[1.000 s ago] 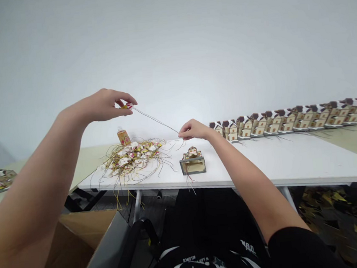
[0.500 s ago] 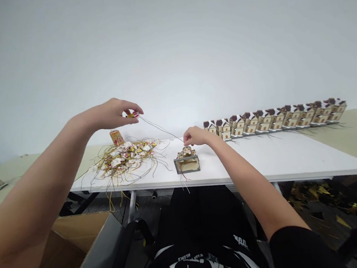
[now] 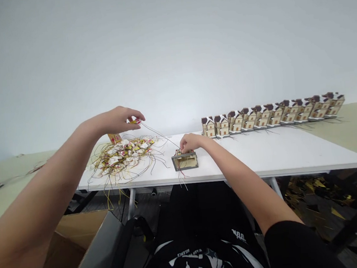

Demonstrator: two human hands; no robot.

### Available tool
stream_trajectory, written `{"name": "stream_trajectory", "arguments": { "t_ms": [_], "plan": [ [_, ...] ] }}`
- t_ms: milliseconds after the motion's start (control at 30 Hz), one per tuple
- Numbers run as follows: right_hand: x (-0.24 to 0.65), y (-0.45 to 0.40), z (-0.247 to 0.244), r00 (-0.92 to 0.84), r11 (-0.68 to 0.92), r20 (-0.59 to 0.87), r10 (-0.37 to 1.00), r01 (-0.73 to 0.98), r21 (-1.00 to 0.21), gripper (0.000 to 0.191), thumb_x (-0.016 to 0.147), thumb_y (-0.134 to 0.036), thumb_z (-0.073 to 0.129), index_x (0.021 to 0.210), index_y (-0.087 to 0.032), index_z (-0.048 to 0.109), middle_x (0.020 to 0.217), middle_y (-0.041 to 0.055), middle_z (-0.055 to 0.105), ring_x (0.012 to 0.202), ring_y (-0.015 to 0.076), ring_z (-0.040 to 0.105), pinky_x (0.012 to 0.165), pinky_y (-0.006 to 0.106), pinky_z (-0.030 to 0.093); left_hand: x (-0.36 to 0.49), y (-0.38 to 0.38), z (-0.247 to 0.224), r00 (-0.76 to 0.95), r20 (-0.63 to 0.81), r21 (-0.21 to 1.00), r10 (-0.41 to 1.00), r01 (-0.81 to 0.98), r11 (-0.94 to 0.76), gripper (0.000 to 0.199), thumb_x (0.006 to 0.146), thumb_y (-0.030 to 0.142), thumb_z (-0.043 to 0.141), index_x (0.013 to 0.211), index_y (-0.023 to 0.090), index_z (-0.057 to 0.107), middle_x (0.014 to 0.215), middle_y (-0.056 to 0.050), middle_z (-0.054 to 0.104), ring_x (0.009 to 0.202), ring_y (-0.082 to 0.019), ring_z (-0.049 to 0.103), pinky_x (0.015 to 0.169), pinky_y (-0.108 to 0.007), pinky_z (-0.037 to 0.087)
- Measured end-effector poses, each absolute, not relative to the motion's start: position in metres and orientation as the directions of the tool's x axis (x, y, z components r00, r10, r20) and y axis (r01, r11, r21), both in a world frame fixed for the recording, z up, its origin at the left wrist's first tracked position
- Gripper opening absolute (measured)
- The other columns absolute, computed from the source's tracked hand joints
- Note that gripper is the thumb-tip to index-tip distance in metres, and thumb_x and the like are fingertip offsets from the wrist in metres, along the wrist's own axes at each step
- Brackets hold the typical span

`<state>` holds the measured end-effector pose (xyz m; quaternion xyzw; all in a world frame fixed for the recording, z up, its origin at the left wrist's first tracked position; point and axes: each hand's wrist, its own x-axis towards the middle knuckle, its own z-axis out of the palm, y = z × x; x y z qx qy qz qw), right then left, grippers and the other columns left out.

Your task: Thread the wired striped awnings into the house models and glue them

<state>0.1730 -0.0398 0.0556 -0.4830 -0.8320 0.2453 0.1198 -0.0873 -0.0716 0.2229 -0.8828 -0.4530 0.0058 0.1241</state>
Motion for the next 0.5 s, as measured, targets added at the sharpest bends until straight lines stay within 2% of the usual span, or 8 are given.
{"name": "stream_trajectory", "arguments": {
  "t_ms": [133,267,367,433,500],
  "plan": [
    [0.178,-0.042,0.053,-0.489,0.382,-0.043,0.871,0.731,-0.566,0.012,0.081,-0.025,0.073,0.091,-0.018,0.071,0.081,0.0006,0.069,0.066,0.0136,0.062,0.064,0.026,0.048,-0.084,-0.064,0.203,0.602,0.048,-0.233,0.797,0.782,-0.577,0.041,0.082,0.035,0.052,0.117,0.019,0.065,0.112,-0.011,0.068,0.097,-0.026,0.062,0.085,-0.036,0.045],
    [0.191,-0.067,0.055,-0.354,0.348,0.108,0.929,0.736,-0.580,0.025,0.083,-0.033,0.069,0.103,-0.018,0.070,0.094,0.0059,0.071,0.079,0.0188,0.064,0.066,0.027,0.046,-0.080,-0.054,0.178,0.627,0.009,-0.215,0.779,0.762,-0.611,0.042,0.083,0.033,0.051,0.120,0.020,0.065,0.112,-0.011,0.068,0.096,-0.025,0.062,0.084,-0.036,0.045],
    [0.188,-0.107,0.042,-0.238,0.318,0.213,0.948,0.767,-0.557,0.031,0.092,-0.042,0.055,0.101,-0.017,0.069,0.102,0.0089,0.069,0.093,0.0220,0.063,0.073,0.029,0.046,-0.074,-0.048,0.163,0.633,-0.013,-0.200,0.774,0.756,-0.623,0.041,0.084,0.031,0.050,0.121,0.020,0.065,0.111,-0.011,0.069,0.097,-0.025,0.062,0.085,-0.035,0.045],
    [0.175,-0.134,0.025,-0.234,0.308,0.202,0.951,0.780,-0.545,0.035,0.098,-0.044,0.043,0.101,-0.020,0.070,0.103,0.0060,0.069,0.094,0.0201,0.064,0.077,0.028,0.047,-0.070,-0.046,0.157,0.631,-0.021,-0.191,0.776,0.759,-0.622,0.041,0.083,0.029,0.052,0.120,0.019,0.065,0.112,-0.012,0.069,0.096,-0.025,0.063,0.085,-0.034,0.045],
    [0.156,-0.153,0.007,-0.222,0.273,0.161,0.962,0.818,-0.507,0.028,0.098,-0.036,0.046,0.106,-0.024,0.070,0.109,0.0051,0.069,0.099,0.0218,0.064,0.080,0.030,0.047,-0.067,-0.046,0.154,0.626,-0.025,-0.186,0.779,0.763,-0.619,0.041,0.082,0.027,0.053,0.119,0.019,0.066,0.112,-0.012,0.069,0.096,-0.025,0.063,0.085,-0.034,0.045]
  ]
}}
